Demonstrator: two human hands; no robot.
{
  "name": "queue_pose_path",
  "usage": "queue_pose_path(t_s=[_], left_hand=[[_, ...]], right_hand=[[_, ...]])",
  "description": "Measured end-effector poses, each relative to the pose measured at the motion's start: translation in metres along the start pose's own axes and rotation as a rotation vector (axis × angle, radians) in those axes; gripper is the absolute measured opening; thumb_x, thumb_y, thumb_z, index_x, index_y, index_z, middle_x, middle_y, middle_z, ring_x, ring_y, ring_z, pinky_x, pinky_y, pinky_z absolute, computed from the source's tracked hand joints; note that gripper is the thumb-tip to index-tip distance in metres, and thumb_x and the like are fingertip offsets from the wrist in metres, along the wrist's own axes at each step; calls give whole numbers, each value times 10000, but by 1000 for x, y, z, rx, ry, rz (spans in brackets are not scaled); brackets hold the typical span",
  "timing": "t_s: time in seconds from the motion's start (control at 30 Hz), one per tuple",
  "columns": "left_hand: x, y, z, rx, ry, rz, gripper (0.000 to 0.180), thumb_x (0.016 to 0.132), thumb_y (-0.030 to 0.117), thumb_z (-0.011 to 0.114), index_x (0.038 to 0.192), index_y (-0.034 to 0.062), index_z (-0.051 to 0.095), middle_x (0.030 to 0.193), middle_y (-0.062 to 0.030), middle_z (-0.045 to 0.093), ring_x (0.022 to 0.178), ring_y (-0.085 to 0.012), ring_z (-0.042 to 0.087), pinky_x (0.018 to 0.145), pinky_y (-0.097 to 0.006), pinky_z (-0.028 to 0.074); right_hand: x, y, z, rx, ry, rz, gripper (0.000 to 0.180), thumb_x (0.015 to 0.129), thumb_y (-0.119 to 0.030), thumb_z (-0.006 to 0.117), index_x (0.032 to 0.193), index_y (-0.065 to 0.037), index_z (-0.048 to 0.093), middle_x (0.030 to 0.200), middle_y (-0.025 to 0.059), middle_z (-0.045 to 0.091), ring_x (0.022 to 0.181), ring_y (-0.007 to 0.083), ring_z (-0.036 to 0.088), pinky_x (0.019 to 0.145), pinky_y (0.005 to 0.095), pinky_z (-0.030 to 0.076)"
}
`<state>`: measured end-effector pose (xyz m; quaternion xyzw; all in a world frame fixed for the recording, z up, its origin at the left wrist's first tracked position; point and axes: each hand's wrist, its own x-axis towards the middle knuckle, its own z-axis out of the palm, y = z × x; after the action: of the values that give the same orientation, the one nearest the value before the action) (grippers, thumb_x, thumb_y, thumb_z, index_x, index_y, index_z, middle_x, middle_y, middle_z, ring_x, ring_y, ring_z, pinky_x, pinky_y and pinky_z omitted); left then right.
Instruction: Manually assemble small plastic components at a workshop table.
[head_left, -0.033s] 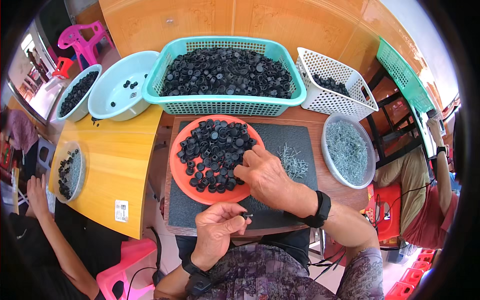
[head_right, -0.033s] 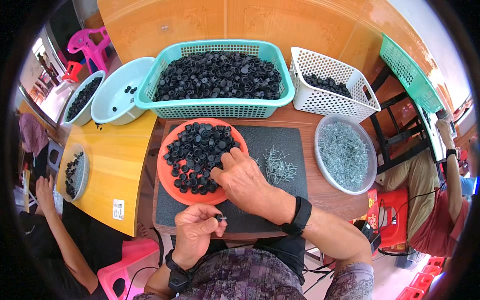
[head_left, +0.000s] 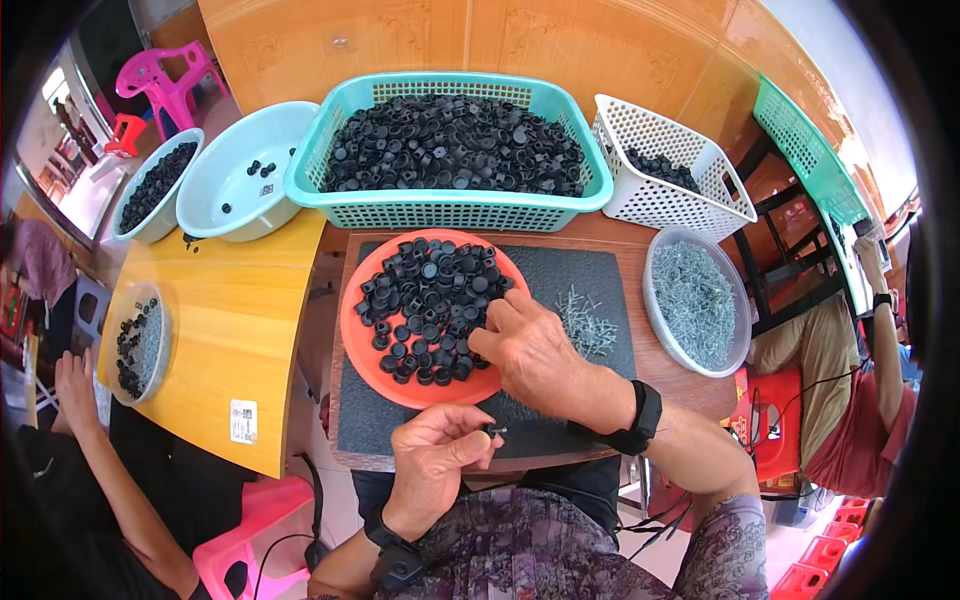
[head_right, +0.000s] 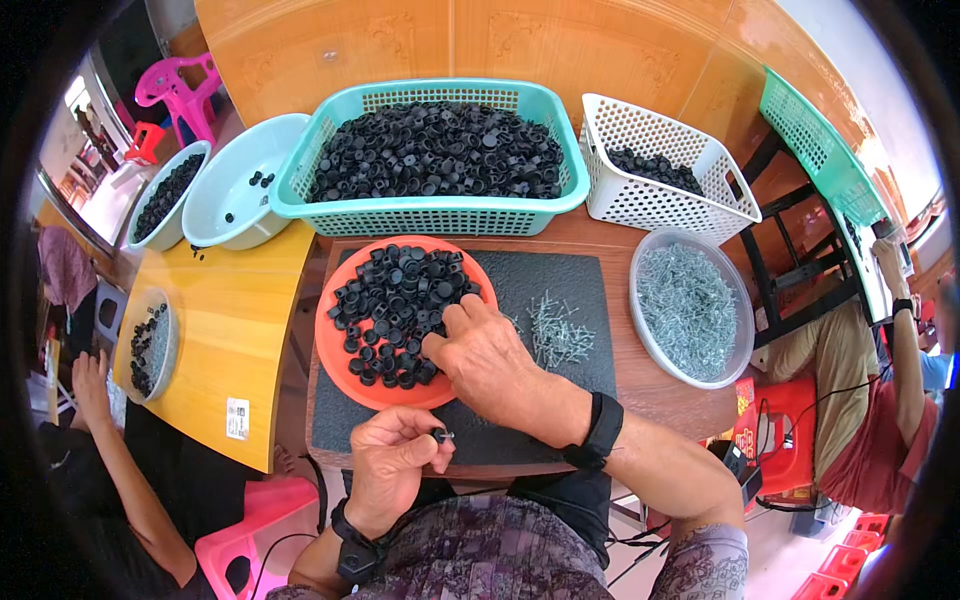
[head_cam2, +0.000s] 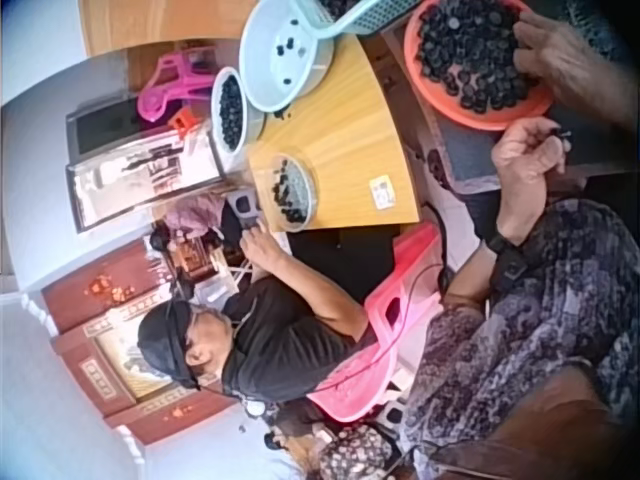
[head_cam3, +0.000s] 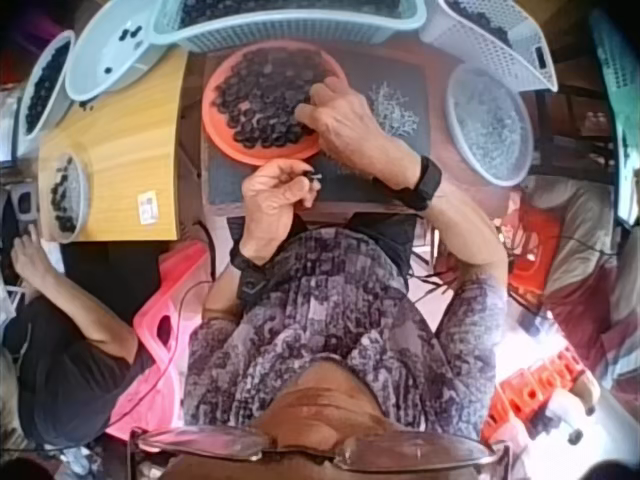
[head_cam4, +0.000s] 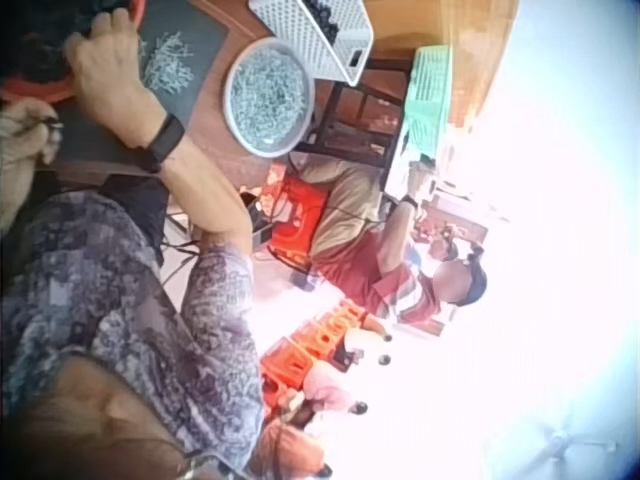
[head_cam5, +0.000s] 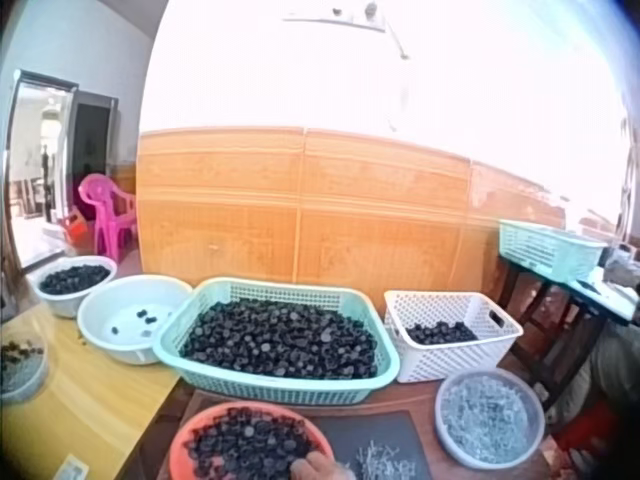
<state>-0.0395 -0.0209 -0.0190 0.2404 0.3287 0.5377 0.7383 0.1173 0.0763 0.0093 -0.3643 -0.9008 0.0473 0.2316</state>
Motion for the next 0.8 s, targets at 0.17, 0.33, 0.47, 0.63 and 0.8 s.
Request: queue_pose_path(t_s=[0.17, 0.33, 0.47, 0.63, 0.8], left_hand=[[0, 1, 0, 19, -5, -9, 265, 756, 90, 729, 926, -59, 591, 788, -153, 650, 627, -180, 603, 567, -281, 488], [4, 9, 8, 91, 15, 63, 251, 774, 99, 714, 924, -48, 576, 803, -146, 646, 630, -173, 599, 568, -270, 480], [12, 11, 22, 219, 46, 234, 250, 802, 124, 698, 947, -26, 560, 866, -122, 633, 666, -148, 584, 583, -239, 468], [17, 2, 42, 177, 10, 232, 254, 807, 124, 697, 953, -22, 549, 850, -98, 624, 656, -136, 575, 584, -231, 462], [22, -9, 43, 227, 28, 276, 268, 821, 124, 686, 981, -12, 519, 824, -71, 600, 659, -135, 568, 583, -241, 463]], right_hand=[[-6, 1, -10, 150, 81, 50, 143, 624, 24, 599, 753, -39, 596, 745, 107, 524, 740, 292, 513, 635, 392, 433], [-28, -13, -46, 974, -83, 592, 103, 766, 20, 635, 861, -14, 614, 819, 67, 614, 781, 140, 583, 694, 290, 468], [-50, -20, -52, 1267, -109, 725, 90, 812, -6, 631, 900, 1, 618, 841, 20, 608, 806, 76, 550, 718, 231, 458], [-57, -25, -52, 1410, -77, 823, 107, 839, -49, 629, 922, 12, 602, 839, 26, 613, 779, 67, 553, 695, 221, 465], [-63, -29, -45, 1456, 48, 863, 122, 851, -74, 630, 927, 8, 582, 837, 30, 619, 733, 69, 561, 657, 231, 469]])
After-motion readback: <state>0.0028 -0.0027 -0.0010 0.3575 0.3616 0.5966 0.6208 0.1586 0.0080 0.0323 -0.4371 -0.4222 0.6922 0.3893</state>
